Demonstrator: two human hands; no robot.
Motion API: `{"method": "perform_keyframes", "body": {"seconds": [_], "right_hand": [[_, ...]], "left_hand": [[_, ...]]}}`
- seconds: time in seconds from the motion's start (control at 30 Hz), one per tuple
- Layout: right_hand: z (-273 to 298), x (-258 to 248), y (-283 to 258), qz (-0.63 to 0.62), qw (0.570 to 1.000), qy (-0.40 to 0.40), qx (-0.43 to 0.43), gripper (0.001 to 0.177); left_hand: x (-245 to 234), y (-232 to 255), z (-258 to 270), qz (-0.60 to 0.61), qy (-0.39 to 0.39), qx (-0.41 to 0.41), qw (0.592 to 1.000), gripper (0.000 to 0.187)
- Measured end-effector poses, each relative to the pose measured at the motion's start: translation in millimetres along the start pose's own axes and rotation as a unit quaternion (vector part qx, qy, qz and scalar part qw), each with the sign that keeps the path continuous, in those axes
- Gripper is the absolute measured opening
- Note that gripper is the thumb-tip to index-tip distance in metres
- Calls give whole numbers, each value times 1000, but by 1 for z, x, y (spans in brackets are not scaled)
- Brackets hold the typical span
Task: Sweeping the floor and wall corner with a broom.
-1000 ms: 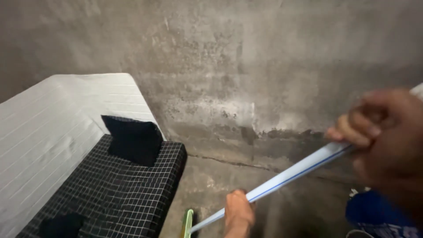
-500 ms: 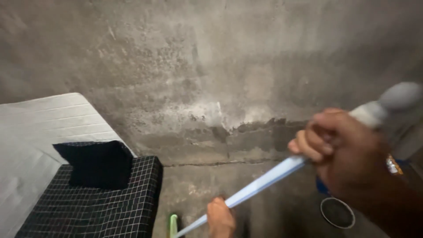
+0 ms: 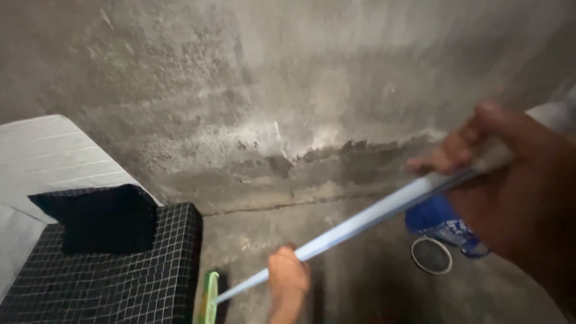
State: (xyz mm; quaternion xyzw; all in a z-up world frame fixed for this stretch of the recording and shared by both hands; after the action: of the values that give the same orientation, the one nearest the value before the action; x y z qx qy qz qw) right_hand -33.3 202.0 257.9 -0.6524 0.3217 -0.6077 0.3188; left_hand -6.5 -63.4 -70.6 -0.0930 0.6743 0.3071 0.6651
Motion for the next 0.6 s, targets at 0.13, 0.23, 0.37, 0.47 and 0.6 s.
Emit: {"method": "perform_keyframes", "body": {"seconds": [0.13,0.23,0.37,0.47,0.6], "right_hand": [[18,16,15,-47,992,47,103,41],[15,-21,53,-113,985,-107,71,40],[29,-31,34,-15,998,-33,44,37],[35,-28,14,528,789,-152,-277,24],[26,-43,19,297,943,-40,-143,36]], "left_hand": [[16,-52,-17,13,-13,-38,999,21],[0,-50,3,34,-61,-13,998,21],[29,-24,25,136,-91,-10,986,19],[36,4,34,98,-76,61,990,15],[15,15,46,73,-8,100,992,10]]}}
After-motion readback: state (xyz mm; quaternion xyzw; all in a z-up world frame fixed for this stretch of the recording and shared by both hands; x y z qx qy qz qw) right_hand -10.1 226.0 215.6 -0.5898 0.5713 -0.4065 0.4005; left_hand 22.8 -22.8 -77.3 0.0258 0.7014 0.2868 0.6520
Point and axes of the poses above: each hand's wrist, its own z-axis away from the middle knuckle, its own x-axis out of the palm, y = z × x, the point moved 1 cm from there along -z, towards the middle knuckle, and after that the axes turned 11 degrees about -z, right-handed, at the moved point
